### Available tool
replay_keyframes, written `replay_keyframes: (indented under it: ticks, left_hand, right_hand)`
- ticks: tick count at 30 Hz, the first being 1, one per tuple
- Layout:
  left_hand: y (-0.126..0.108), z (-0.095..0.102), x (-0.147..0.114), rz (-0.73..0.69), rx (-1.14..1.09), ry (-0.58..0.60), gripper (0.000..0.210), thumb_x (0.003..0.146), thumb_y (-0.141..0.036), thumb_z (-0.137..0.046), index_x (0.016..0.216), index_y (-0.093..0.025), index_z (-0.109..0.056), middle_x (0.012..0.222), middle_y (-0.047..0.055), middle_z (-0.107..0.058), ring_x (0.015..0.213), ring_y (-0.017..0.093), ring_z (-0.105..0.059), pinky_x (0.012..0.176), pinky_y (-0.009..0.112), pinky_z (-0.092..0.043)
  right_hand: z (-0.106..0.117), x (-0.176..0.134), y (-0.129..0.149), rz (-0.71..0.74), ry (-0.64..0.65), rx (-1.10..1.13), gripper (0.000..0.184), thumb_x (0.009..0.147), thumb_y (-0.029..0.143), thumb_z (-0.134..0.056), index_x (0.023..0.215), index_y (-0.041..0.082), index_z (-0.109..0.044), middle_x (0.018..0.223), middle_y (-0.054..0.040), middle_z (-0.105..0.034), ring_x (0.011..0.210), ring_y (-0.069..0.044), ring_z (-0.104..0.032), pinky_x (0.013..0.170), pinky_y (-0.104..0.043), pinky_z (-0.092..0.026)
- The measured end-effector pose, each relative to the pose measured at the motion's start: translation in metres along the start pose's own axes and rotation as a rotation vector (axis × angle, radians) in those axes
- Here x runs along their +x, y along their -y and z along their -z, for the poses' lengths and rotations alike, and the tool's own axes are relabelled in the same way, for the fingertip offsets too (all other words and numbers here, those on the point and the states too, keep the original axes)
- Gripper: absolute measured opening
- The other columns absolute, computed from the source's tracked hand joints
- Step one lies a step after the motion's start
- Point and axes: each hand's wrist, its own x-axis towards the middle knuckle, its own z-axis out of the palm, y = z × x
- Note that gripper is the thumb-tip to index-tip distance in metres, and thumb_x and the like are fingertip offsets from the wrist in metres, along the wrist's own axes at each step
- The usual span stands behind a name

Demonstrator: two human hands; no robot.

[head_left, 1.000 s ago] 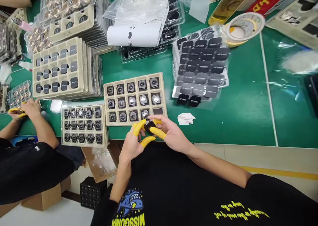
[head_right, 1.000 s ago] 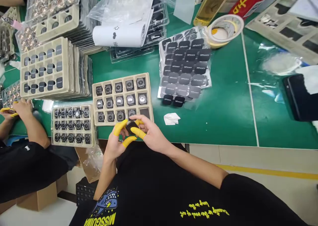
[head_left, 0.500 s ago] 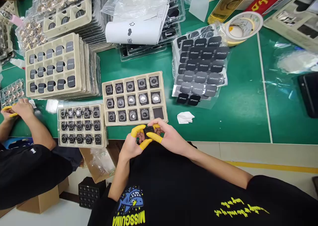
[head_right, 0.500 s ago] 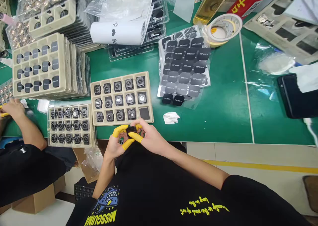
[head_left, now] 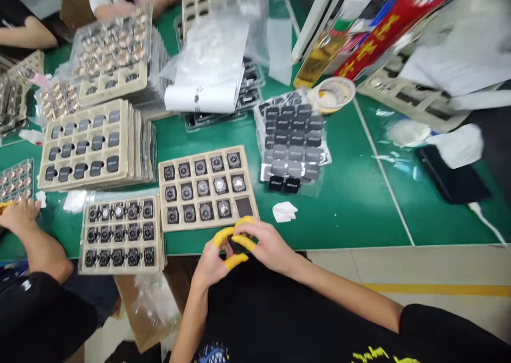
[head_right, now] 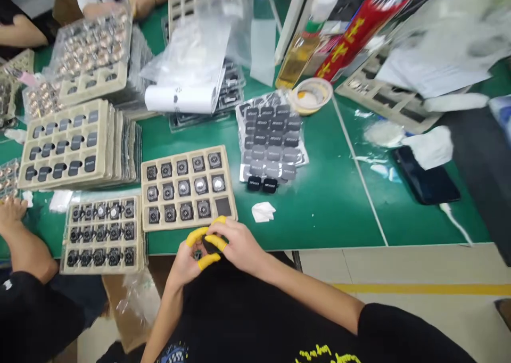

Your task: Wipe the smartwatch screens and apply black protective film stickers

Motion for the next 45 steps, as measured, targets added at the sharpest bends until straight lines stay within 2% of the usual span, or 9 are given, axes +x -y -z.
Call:
replay_keyframes:
  ticks: [5, 13, 16, 23, 27, 32, 37, 40, 45]
  left_hand:
    - [0.011, -0.012, 0.009, 0.013, -0.024, -0.004, 0.048, 0.086, -0.059, -0.093, 0.106, -0.018, -0.077, 0.078, -0.001, -0.069, 0.063, 0.011, -0.062, 0.060, 0.023, -0.058]
    - [0.020, -0.015, 0.018, -0.036, 0.070, -0.041, 0.056, 0.090, -0.055, -0.090, 0.131, -0.018, -0.078, 0.072, -0.003, -0.070, 0.061, 0.013, -0.065, 0.064, 0.026, -0.060]
    - [0.028, -0.006, 0.015, 0.003, 0.129, -0.135, 0.057, 0.086, -0.055, -0.093, 0.128, -0.019, -0.079, 0.072, -0.003, -0.071, 0.063, 0.014, -0.068, 0.071, 0.027, -0.064]
    - [0.048, 0.017, 0.014, 0.070, 0.119, -0.151, 0.063, 0.079, -0.064, -0.096, 0.119, -0.018, -0.080, 0.078, 0.000, -0.076, 0.066, 0.018, -0.076, 0.072, 0.031, -0.070]
    - [0.050, 0.020, 0.014, 0.041, 0.166, -0.197, 0.065, 0.078, -0.065, -0.097, 0.121, -0.020, -0.080, 0.082, 0.001, -0.077, 0.072, 0.021, -0.079, 0.075, 0.034, -0.071]
    - [0.045, 0.015, 0.012, 0.027, 0.167, -0.234, 0.065, 0.080, -0.064, -0.097, 0.127, -0.023, -0.079, 0.085, 0.002, -0.078, 0.073, 0.022, -0.080, 0.075, 0.034, -0.071]
    - [0.023, 0.001, 0.011, 0.060, 0.123, -0.276, 0.068, 0.076, -0.068, -0.098, 0.123, -0.022, -0.081, 0.079, -0.001, -0.074, 0.066, 0.018, -0.074, 0.071, 0.032, -0.069]
    - [0.013, -0.003, 0.011, 0.057, 0.073, -0.313, 0.074, 0.070, -0.069, -0.101, 0.123, -0.021, -0.081, 0.079, -0.001, -0.073, 0.068, 0.017, -0.072, 0.073, 0.031, -0.069]
    - [0.009, -0.005, 0.015, 0.056, -0.039, -0.329, 0.073, 0.072, -0.065, -0.102, 0.125, -0.019, -0.080, 0.084, 0.001, -0.073, 0.074, 0.016, -0.074, 0.076, 0.029, -0.068]
  right_hand:
    - [0.005, 0.000, -0.006, 0.124, -0.063, -0.126, 0.017, 0.113, 0.025, -0.057, 0.106, 0.026, -0.073, 0.109, -0.0083, -0.081, 0.098, -0.024, -0.077, 0.084, -0.037, -0.064]
    - [0.048, -0.003, -0.011, 0.061, -0.153, -0.153, 0.016, 0.111, 0.030, -0.063, 0.099, 0.027, -0.073, 0.097, -0.0054, -0.077, 0.084, -0.021, -0.073, 0.077, -0.033, -0.062]
    - [0.112, 0.004, -0.030, -0.085, -0.302, -0.232, 0.017, 0.106, 0.037, -0.069, 0.094, 0.027, -0.075, 0.093, -0.0039, -0.077, 0.081, -0.020, -0.070, 0.076, -0.034, -0.059]
    - [0.338, 0.012, -0.086, -0.527, -0.818, -0.514, 0.023, 0.104, 0.040, -0.073, 0.105, 0.017, -0.075, 0.106, -0.0089, -0.077, 0.099, -0.026, -0.072, 0.097, -0.045, -0.060]
    - [0.389, 0.026, -0.112, -0.716, -0.903, -0.602, 0.039, 0.109, 0.046, -0.076, 0.136, 0.019, -0.073, 0.138, -0.0105, -0.074, 0.119, -0.027, -0.074, 0.103, -0.050, -0.065]
    - [0.389, 0.035, -0.129, -0.836, -0.937, -0.706, 0.044, 0.108, 0.045, -0.077, 0.142, 0.019, -0.070, 0.146, -0.0134, -0.070, 0.126, -0.029, -0.072, 0.108, -0.053, -0.063]
    - [0.358, 0.020, -0.118, -0.786, -0.930, -0.801, 0.044, 0.106, 0.026, -0.059, 0.147, 0.009, -0.062, 0.154, -0.0318, -0.058, 0.126, -0.040, -0.068, 0.112, -0.057, -0.051]
    - [0.287, -0.004, -0.107, -0.586, -0.822, -0.807, 0.038, 0.110, 0.026, -0.047, 0.141, 0.014, -0.065, 0.141, -0.0251, -0.066, 0.117, -0.034, -0.069, 0.110, -0.053, -0.053]
    - [0.130, -0.046, -0.090, -0.136, -0.433, -0.679, 0.028, 0.110, 0.047, -0.066, 0.122, 0.026, -0.080, 0.120, -0.0131, -0.076, 0.108, -0.031, -0.071, 0.096, -0.046, -0.062]
